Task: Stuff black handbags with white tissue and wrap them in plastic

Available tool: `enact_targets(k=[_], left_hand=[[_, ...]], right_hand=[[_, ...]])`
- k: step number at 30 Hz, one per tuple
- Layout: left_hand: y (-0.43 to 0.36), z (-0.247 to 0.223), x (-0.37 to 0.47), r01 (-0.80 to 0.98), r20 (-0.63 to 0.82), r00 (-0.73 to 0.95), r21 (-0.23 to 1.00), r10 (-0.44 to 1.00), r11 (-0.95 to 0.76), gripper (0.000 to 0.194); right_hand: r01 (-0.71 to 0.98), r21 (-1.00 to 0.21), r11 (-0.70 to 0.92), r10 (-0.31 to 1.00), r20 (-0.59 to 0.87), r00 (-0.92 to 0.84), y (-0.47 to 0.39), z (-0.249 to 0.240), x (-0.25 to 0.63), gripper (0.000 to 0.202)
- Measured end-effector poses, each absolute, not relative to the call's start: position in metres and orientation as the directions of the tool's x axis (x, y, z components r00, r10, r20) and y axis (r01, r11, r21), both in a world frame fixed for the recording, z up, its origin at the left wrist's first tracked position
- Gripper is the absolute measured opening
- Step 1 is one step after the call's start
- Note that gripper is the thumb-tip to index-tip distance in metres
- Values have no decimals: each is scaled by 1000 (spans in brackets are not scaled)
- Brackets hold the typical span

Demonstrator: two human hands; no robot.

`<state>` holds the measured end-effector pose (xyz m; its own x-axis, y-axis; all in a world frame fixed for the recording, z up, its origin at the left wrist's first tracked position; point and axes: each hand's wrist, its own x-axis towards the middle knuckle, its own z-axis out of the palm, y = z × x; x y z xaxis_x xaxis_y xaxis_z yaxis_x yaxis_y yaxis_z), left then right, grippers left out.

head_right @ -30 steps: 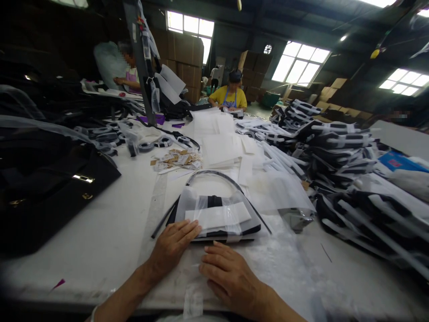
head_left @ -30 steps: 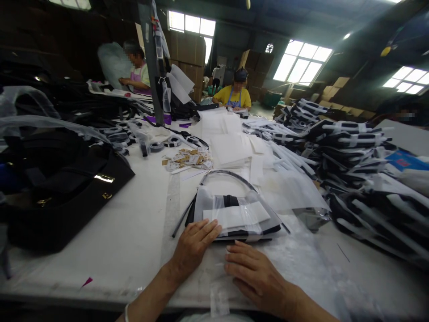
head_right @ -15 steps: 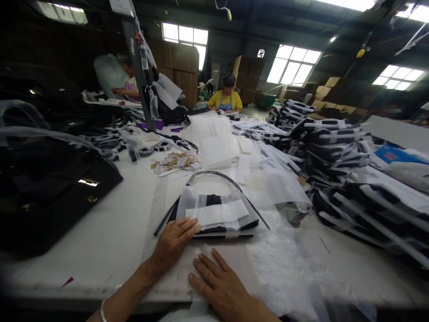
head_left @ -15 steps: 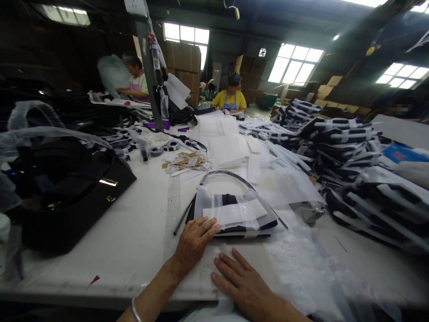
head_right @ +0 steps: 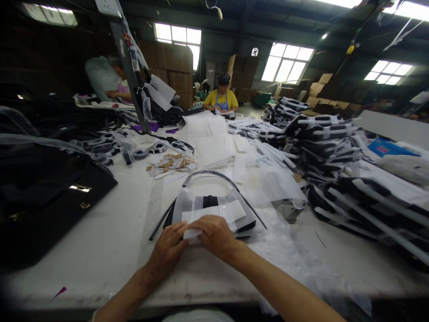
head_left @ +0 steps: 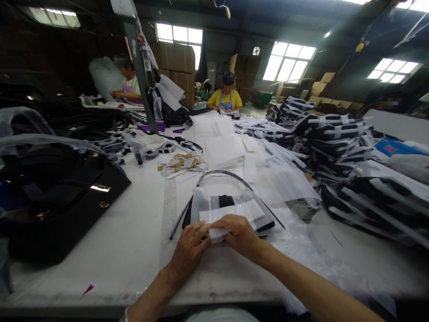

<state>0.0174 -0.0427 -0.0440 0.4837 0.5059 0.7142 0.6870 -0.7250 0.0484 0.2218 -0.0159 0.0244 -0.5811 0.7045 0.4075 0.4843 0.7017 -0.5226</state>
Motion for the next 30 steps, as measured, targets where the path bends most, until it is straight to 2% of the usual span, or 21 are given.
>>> enact_targets(k=[2,5,7,9,14,19,25,30], left_hand=[[-46,-40,19,676,699,459,125,548,-726,27],[-52,-30,23,672,636,376,313,674,-671,31],[-54,-23,28,684,605,302,400,736,-610,37],[-54,-19,34,701,615,260,411,745,-583,36],[-49,-16,50,760,656,268,306,706,-573,32],[-49,-16,56,831,627,322,171,709,-529,22],[-50,-15,63,866,638,321,101,700,-489,24],[-39,-27,59,847,688,408,-40,601,-529,26]], right_hand=[[560,-581,591,793,290,-536,15,25,218,14],[589,-633,502,823,142,-549,43,20,213,18],[595,-637,490,824,116,-554,51,15,210,19],[619,-638,458,847,100,-523,53,11,209,14],[702,-643,307,928,40,-370,53,5,207,4],[754,-621,215,965,15,-263,53,3,204,9],[778,-596,200,973,28,-229,52,2,200,9],[786,-573,231,971,92,-219,50,11,199,9]])
